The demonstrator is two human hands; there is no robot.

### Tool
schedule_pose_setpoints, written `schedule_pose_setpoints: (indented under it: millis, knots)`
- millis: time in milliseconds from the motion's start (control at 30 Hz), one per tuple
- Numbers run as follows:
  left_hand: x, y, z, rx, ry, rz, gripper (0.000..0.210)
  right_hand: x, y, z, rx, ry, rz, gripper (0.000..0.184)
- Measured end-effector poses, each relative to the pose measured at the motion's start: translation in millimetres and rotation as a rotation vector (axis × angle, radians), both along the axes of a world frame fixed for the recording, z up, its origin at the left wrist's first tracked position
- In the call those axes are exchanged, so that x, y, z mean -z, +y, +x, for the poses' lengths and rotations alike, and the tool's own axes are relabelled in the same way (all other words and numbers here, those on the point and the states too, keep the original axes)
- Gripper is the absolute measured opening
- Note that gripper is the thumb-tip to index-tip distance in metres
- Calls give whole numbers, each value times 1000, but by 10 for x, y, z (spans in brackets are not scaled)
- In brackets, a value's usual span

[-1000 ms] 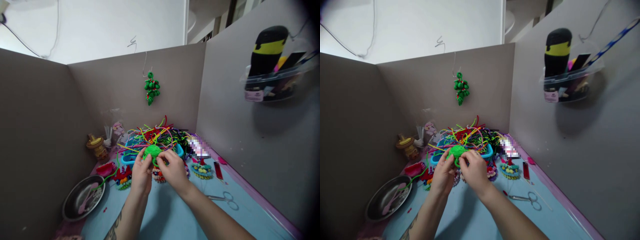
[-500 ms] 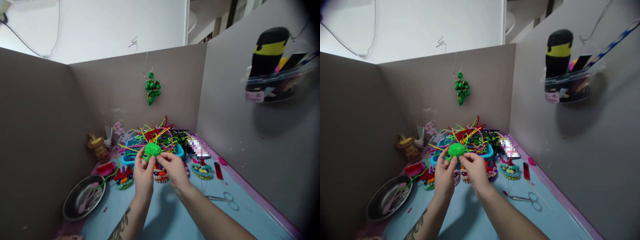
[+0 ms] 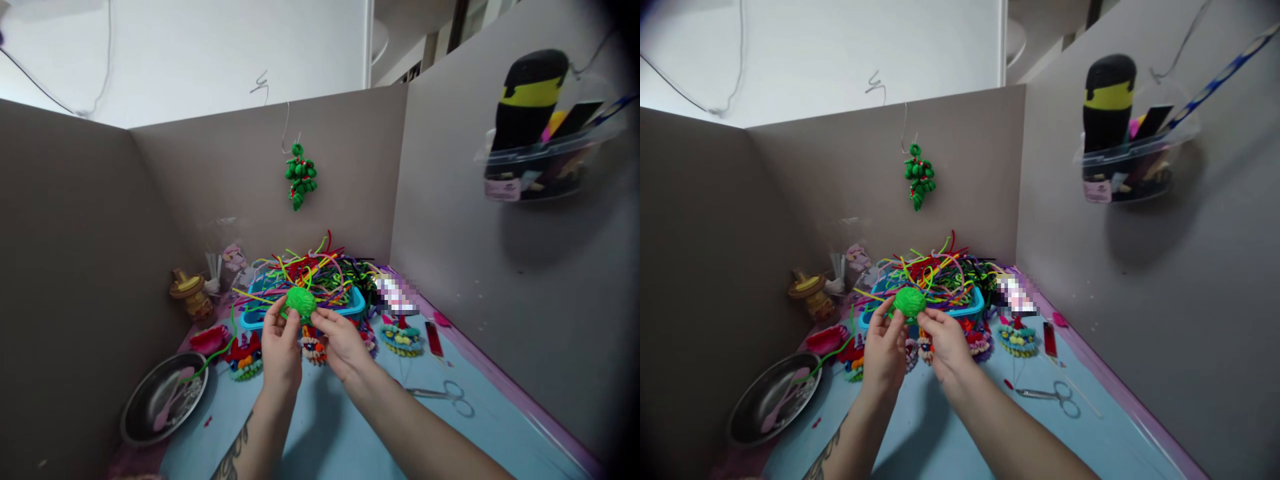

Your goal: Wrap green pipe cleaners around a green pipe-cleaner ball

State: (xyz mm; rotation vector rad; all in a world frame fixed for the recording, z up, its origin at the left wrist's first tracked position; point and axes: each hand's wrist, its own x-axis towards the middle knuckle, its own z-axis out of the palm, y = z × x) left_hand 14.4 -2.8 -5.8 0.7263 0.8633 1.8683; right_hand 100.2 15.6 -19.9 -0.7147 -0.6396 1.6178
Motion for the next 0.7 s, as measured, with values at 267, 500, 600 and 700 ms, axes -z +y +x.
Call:
schedule_pose_setpoints:
  millis: [267,500,600,700]
  knots:
    - [3,53,-41,95,-141,-50,45,29,0,-6,-57,-40,120,26]
    - [-40,21,-52,190,-105,-75,54,63,42,54,-134,-116,140,31]
    - [-65,31,-74,120,-91,-80,58,12,39,67,-55,-210,212,32]
    - [-56,53,-94,47,-94,-61,59,-34,12,71,153,-440,305,30]
